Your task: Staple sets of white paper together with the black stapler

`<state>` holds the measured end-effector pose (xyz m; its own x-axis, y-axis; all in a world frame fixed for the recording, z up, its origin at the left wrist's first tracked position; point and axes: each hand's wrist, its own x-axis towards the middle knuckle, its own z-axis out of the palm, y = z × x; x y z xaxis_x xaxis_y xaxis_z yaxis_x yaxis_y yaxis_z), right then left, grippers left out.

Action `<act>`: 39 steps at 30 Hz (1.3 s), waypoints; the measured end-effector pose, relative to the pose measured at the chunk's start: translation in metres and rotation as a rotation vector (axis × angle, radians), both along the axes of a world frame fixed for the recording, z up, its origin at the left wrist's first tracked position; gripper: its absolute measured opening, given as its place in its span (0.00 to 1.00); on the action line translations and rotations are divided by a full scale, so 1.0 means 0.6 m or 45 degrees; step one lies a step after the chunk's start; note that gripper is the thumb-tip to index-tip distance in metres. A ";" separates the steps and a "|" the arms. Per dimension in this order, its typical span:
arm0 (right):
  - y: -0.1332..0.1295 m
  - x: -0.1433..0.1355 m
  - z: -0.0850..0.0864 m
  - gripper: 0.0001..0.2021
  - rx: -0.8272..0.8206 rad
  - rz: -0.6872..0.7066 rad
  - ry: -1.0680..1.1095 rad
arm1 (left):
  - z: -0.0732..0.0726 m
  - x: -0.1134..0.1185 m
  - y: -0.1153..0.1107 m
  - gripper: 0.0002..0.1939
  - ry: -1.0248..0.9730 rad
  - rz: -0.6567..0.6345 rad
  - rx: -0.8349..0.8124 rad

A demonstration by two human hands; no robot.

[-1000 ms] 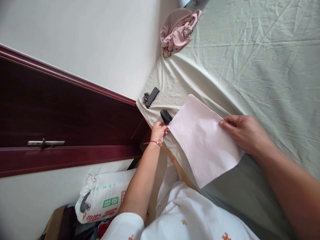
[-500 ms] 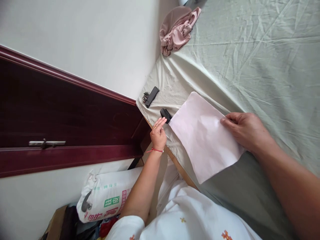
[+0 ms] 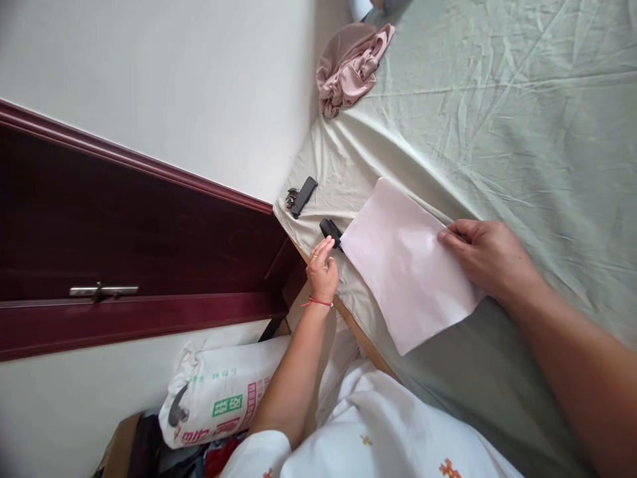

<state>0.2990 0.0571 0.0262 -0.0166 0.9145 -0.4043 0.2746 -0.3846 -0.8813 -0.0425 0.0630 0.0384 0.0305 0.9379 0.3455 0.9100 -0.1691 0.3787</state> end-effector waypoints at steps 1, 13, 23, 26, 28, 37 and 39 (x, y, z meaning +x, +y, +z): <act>0.000 0.000 0.004 0.16 0.034 -0.036 -0.029 | -0.001 0.001 -0.004 0.29 -0.059 -0.001 -0.005; -0.012 0.003 0.035 0.16 -0.200 -0.349 0.993 | 0.013 0.050 -0.087 0.26 -1.403 0.285 -0.071; -0.002 -0.005 -0.001 0.20 -0.199 0.312 0.382 | -0.001 0.067 -0.127 0.23 -1.845 0.334 -0.672; 0.000 -0.005 -0.003 0.21 -0.183 0.403 0.303 | -0.024 0.071 -0.125 0.19 -1.867 0.441 -0.507; 0.001 -0.006 -0.004 0.21 -0.146 0.421 0.233 | -0.037 0.072 -0.122 0.19 -1.850 0.520 -0.417; 0.001 -0.018 -0.007 0.24 0.129 0.268 -0.045 | -0.050 0.068 -0.119 0.17 -1.812 0.480 -0.464; 0.001 -0.017 -0.004 0.22 0.108 0.284 -0.043 | -0.049 0.068 -0.122 0.18 -1.794 0.471 -0.500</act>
